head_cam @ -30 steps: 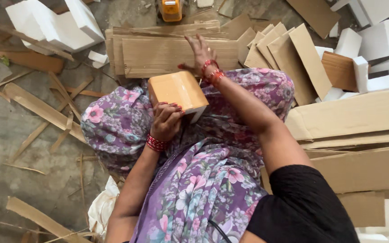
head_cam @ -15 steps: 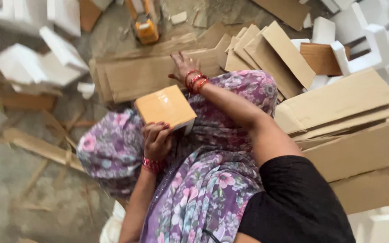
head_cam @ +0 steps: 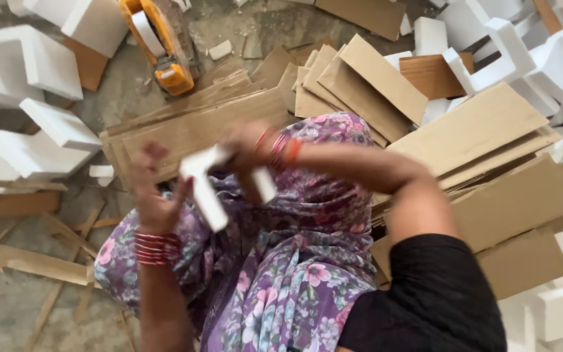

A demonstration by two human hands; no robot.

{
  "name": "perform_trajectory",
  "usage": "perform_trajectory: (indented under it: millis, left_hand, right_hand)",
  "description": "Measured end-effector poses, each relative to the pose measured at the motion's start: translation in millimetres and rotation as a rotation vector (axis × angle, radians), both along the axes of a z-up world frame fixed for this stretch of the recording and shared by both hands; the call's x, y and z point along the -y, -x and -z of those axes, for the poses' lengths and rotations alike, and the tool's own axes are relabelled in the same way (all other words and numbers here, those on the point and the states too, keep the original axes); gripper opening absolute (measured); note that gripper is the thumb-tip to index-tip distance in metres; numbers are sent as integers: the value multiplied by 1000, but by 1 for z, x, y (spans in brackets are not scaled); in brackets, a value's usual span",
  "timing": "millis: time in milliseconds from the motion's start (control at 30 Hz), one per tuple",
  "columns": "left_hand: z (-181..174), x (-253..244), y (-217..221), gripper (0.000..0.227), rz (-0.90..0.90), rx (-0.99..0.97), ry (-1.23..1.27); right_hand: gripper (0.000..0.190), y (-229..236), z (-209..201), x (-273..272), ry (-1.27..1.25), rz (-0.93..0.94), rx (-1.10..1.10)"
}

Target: The person sits on the floor and assembles small cardboard boxes by inserting white foam inserts and sealing them with tape. The person repeatedly picks up foam pieces, places them into the box, and uses a tape dispenser to close the flaps.

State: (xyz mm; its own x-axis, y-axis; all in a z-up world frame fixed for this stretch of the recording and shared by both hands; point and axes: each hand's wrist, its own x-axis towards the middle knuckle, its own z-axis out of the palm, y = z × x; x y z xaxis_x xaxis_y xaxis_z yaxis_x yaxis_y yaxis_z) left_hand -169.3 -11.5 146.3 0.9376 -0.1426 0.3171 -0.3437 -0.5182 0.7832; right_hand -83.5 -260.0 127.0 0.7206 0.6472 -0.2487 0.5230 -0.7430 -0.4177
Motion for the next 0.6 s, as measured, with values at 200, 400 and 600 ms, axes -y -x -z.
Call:
perform_trajectory:
  millis: [200, 400, 600]
  left_hand:
    - [58, -91, -48, 58, -362, -355, -112]
    - [205, -121, -97, 62, -391, -261, -298]
    - [245, -148, -75, 64, -494, -385, -330]
  right_hand:
    - [68, -94, -46, 227, -358, 517, 9]
    - [89, -193, 54, 388, -272, 1100, 339]
    - [111, -310, 215, 334, -265, 1316, 259]
